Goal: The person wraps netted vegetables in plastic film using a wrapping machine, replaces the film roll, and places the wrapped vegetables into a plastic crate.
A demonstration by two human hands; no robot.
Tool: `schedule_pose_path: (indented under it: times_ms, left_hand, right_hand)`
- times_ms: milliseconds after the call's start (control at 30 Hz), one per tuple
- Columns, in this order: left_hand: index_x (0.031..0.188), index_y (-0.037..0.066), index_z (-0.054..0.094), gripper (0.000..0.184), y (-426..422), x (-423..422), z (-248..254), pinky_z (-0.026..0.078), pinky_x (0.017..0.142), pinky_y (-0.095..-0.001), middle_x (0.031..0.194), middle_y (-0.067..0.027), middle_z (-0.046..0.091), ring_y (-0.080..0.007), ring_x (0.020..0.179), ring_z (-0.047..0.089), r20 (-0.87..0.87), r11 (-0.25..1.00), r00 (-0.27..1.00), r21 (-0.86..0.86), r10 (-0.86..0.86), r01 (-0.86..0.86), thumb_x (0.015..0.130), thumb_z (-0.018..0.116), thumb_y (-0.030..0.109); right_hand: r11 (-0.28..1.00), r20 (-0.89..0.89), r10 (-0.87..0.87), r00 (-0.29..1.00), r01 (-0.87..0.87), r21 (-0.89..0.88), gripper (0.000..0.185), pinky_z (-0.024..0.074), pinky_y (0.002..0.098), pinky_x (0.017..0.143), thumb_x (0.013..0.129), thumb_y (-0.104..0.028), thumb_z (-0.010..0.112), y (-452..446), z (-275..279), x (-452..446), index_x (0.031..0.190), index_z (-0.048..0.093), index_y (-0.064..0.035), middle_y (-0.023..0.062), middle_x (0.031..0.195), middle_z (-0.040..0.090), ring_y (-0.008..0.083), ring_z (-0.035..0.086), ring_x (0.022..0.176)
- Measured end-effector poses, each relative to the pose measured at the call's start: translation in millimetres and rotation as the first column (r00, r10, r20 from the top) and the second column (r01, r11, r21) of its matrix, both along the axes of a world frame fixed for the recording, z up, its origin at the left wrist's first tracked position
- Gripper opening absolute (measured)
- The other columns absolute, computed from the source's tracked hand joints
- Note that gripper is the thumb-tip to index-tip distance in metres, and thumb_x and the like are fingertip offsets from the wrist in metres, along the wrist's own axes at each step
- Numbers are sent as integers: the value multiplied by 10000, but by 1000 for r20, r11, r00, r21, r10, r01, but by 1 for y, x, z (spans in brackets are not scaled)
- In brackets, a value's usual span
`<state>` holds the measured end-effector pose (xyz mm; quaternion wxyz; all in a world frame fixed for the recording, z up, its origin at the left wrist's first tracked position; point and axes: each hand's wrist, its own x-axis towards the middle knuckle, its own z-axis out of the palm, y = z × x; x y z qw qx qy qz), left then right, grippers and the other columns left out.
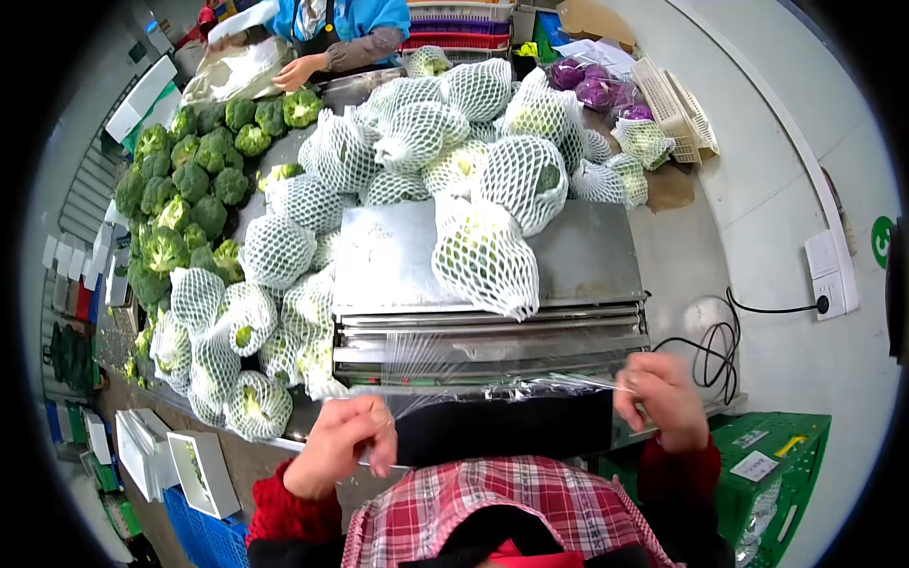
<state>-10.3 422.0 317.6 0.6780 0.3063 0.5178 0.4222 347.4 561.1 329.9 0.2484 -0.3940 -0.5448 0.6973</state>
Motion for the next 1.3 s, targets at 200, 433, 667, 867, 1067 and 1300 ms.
schedule_pose_path:
  times_ms: [200,433,667,867,1067,1300]
  left_hand:
    - [760,-32,542,240,172,-3,20,519,740,-302,859,-213,663,-217,749,632,-370,476,613,879,698,-11,935,520,131]
    - [1265,52,487,381,184,-17,-81,532,783,-299,1232,-124,602,-228,942,673,-526,706,809,676,262,211,905,461,-71]
    - [1208,-3,513,611,198,-22,-87,411,1017,-453,1382,-150,491,-323,1199,523,-800,362,236,485,552,796,620,668,50]
    - [930,-19,599,352,124,-3,-41,484,941,-491,1085,-178,665,-336,1020,648,-637,177,486,697,598,695,667,705,190]
    - [1025,-46,630,549,7,25,-64,512,869,-344,1009,-165,683,-253,926,681,-678,774,735,452,-25,443,621,856,249]
    - [1245,-32,543,453,-54,25,-139,516,877,-362,1093,-118,651,-243,970,640,279,990,958,-138,60,-22,925,612,281]
  right_hand:
    - [891,-569,-143,810,356,283,253,535,331,757,961,-153,464,132,-18,-94,872,579,55,184,1008,669,240,657,851]
    - [987,-281,-57,958,96,126,213,477,330,957,925,42,422,128,-105,-98,1066,581,49,130,1172,625,220,606,1098]
    - [260,214,-126,969,-176,949,543,473,410,910,661,94,554,127,-111,-108,1189,580,-31,153,1181,568,362,570,1068]
    - [112,217,-38,975,-212,971,540,446,414,911,622,26,606,65,-34,-80,1155,602,-60,101,1183,596,301,586,1058]
    - [634,271,167,948,-313,707,501,503,368,814,690,-83,707,-35,-42,-50,1179,604,-38,131,1137,630,319,637,938]
    - [946,177,182,967,-123,-299,374,528,279,601,990,-267,501,-68,-87,-40,1112,608,71,132,878,670,173,666,721]
